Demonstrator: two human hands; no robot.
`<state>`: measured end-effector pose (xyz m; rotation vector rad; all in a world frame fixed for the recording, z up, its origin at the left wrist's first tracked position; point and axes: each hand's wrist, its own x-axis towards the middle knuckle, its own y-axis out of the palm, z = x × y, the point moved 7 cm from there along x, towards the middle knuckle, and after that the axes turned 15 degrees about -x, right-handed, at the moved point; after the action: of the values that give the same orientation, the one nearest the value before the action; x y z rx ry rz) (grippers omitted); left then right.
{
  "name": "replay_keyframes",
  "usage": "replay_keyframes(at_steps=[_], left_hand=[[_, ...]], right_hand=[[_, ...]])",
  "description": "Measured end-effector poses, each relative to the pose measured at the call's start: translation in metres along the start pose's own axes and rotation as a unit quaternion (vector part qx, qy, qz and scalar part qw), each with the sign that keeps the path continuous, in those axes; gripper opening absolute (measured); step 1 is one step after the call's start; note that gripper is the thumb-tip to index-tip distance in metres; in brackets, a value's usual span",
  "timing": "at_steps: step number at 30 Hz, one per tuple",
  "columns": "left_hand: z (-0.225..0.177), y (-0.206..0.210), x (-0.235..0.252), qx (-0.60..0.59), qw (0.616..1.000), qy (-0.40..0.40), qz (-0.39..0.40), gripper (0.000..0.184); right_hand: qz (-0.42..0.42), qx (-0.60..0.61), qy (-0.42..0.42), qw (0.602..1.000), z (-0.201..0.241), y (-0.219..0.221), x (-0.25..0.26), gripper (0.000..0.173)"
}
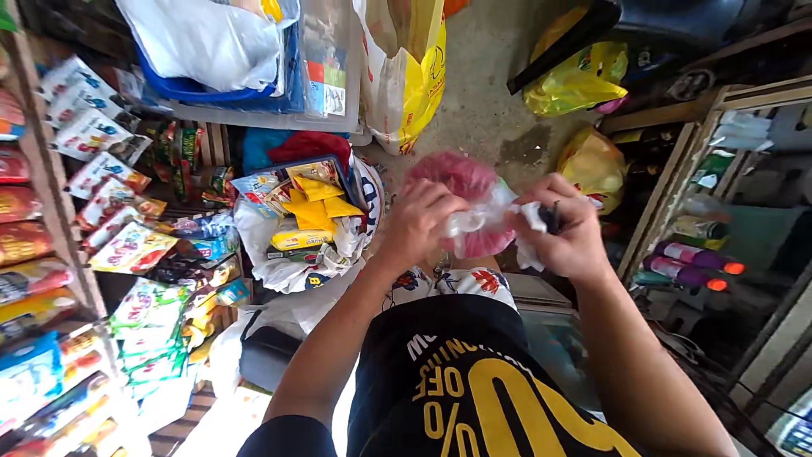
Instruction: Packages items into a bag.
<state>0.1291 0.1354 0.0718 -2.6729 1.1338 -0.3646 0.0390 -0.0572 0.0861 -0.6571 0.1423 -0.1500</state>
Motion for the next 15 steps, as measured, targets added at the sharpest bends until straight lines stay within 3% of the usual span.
replay_keyframes(at_steps=[5, 8, 9, 12, 15], left_hand=[[-0.002, -0.012, -0.013, -0.138, 0.986, -0.084, -0.038, 0.013], [-0.004, 0.001, -0.014, -0.188, 0.976, -0.096, -0.055, 0.011], [-0.003, 0.002, -0.013, -0.187, 0.975, -0.103, -0.066, 0.011], [-0.004, 0.01, -0.012, -0.165, 0.977, -0.119, -0.068, 0.016], [-0.01, 0.028, -0.016, -0.115, 0.982, -0.137, -0.065, 0.014]], right_hand=[[-0.092, -0.032, 0.083, 0.992, -0.02, -0.014, -0.006, 0.018], [-0.101, -0.049, 0.059, 0.992, -0.005, -0.009, -0.014, 0.05], [-0.097, -0.05, 0.045, 0.993, 0.002, -0.005, -0.017, 0.052], [-0.09, -0.083, 0.034, 0.992, 0.009, 0.023, -0.019, 0.038], [-0.08, -0.102, 0.042, 0.991, 0.01, 0.049, -0.011, 0.038]])
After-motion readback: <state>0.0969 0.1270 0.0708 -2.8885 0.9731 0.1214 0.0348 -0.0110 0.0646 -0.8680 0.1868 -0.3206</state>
